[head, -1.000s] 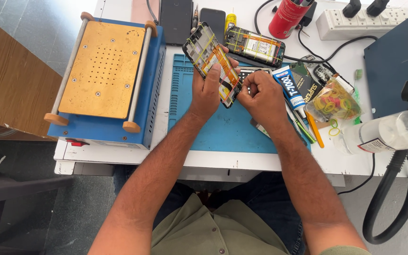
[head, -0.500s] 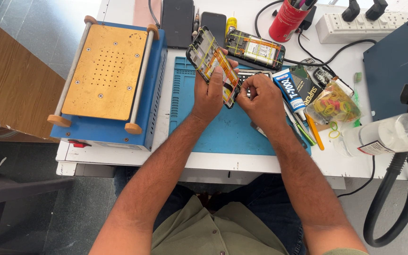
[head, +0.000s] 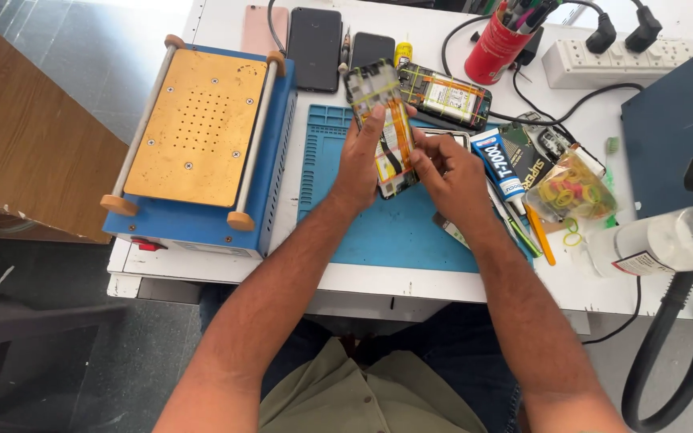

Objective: The person handles two disassembled smartphones, repeatedly wrapping and unwrapping rubber bands around them to hold the internal components together. They rotate the phones, adjust the bands, and place one phone on the table while continuing to manipulate the other.

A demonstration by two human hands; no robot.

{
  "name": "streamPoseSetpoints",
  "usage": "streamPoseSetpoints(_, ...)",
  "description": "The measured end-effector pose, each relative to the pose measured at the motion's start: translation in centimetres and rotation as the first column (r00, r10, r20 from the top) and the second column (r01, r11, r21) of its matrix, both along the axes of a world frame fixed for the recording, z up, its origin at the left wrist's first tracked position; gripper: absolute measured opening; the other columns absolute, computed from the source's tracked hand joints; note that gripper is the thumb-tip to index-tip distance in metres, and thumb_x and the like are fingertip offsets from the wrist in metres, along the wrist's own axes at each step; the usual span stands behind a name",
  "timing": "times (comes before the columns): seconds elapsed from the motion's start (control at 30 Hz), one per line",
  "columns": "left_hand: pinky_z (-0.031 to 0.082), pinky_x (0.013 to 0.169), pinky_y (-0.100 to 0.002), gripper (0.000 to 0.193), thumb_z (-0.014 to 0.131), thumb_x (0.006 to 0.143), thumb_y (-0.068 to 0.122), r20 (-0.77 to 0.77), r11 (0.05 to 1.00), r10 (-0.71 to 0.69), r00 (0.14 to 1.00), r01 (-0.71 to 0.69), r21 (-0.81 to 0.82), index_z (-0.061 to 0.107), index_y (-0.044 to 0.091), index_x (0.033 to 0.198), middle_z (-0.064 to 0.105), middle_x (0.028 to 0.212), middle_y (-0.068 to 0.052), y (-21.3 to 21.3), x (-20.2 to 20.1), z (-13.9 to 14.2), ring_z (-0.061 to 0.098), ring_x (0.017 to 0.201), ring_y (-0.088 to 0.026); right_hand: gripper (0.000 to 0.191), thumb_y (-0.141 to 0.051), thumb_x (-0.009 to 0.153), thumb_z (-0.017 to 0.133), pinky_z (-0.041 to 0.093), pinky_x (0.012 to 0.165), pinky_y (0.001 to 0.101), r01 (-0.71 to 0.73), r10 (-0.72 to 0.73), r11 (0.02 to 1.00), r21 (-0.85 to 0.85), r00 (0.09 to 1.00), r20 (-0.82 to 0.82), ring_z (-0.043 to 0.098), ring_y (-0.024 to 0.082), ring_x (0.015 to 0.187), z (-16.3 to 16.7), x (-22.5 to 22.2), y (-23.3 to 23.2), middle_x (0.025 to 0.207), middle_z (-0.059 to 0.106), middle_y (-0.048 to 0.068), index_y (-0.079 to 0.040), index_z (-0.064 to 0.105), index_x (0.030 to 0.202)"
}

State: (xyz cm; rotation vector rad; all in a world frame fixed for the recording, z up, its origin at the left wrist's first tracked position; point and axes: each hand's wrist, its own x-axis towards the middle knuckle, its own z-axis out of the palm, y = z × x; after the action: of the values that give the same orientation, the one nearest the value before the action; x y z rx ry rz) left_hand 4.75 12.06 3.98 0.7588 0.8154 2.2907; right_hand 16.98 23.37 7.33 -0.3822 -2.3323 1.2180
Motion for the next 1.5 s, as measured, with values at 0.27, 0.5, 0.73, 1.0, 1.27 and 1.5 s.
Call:
streamPoseSetpoints(0.27,0.066,0.079,-0.031,0.063,0.040,0.106,0.060,-0.034,0.997,-0.033,0.999,0.031,-0.069,0.052,0.002,0.127,0.064,0.106,-0.013,0.3,0.1,-0.1,0.069,0.099,-0.017,0.028,-0.028,0.104,0.065,0.050,0.060,0.0236,-0.016,0.013,0.998,0.065,0.999,0.050,0.061,0.006,0.068,0.3,0.2,0.0,0.082,0.071,0.003,-0.002,0.070,0.113)
streamPoseSetpoints(0.5,0.066,0.078,-0.031,0.064,0.039,0.105,0.061,-0.086,0.993,-0.017,0.996,0.007,-0.115,0.051,0.003,0.127,0.063,0.107,-0.013,0.5,0.2,-0.2,0.069,0.100,-0.017,0.028,-0.029,0.104,0.064,0.051,0.060,0.0235,-0.021,0.016,0.998,0.067,0.998,0.066,0.063,0.007,0.070,-0.3,0.1,0.4,0.084,0.072,0.004,-0.003,0.070,0.113)
streamPoseSetpoints(0.73,0.067,0.080,-0.032,0.065,0.039,0.103,0.063,-0.099,0.990,-0.006,0.995,-0.008,-0.143,0.050,0.003,0.127,0.061,0.109,-0.012,0.7,0.1,-0.4,0.069,0.102,-0.017,0.028,-0.029,0.103,0.064,0.052,0.060,0.0236,-0.009,0.001,0.998,0.070,0.995,0.101,0.064,0.007,0.069,-0.2,0.0,0.4,0.083,0.072,0.004,-0.003,0.070,0.113)
streamPoseSetpoints(1.0,0.067,0.080,-0.032,0.065,0.039,0.103,0.063,-0.088,0.988,-0.024,0.996,0.010,-0.156,0.049,0.004,0.128,0.061,0.108,-0.013,0.8,0.0,-0.5,0.068,0.102,-0.017,0.028,-0.030,0.104,0.063,0.053,0.059,0.0242,-0.016,0.005,0.996,0.087,0.992,0.125,0.065,0.008,0.069,-0.4,-0.1,0.7,0.084,0.072,0.005,-0.004,0.070,0.114)
streamPoseSetpoints(1.27,0.067,0.078,-0.031,0.065,0.039,0.104,0.063,-0.096,0.984,-0.033,0.995,0.015,-0.179,0.051,0.004,0.127,0.062,0.103,-0.012,0.6,0.0,-0.3,0.069,0.100,-0.017,0.028,-0.030,0.104,0.062,0.051,0.057,0.0243,-0.014,0.000,0.994,0.106,0.991,0.133,0.063,0.008,0.066,-0.5,-0.2,0.7,0.081,0.071,0.005,-0.004,0.070,0.112)
streamPoseSetpoints(1.5,0.067,0.075,-0.031,0.067,0.039,0.101,0.066,-0.111,0.977,-0.032,0.993,0.007,-0.213,0.052,0.005,0.126,0.064,0.098,-0.012,0.4,0.1,-0.1,0.070,0.096,-0.017,0.028,-0.031,0.104,0.061,0.047,0.053,0.0247,-0.011,-0.008,0.994,0.108,0.985,0.170,0.060,0.007,0.060,-0.3,-0.2,0.7,0.076,0.070,0.004,-0.005,0.070,0.109)
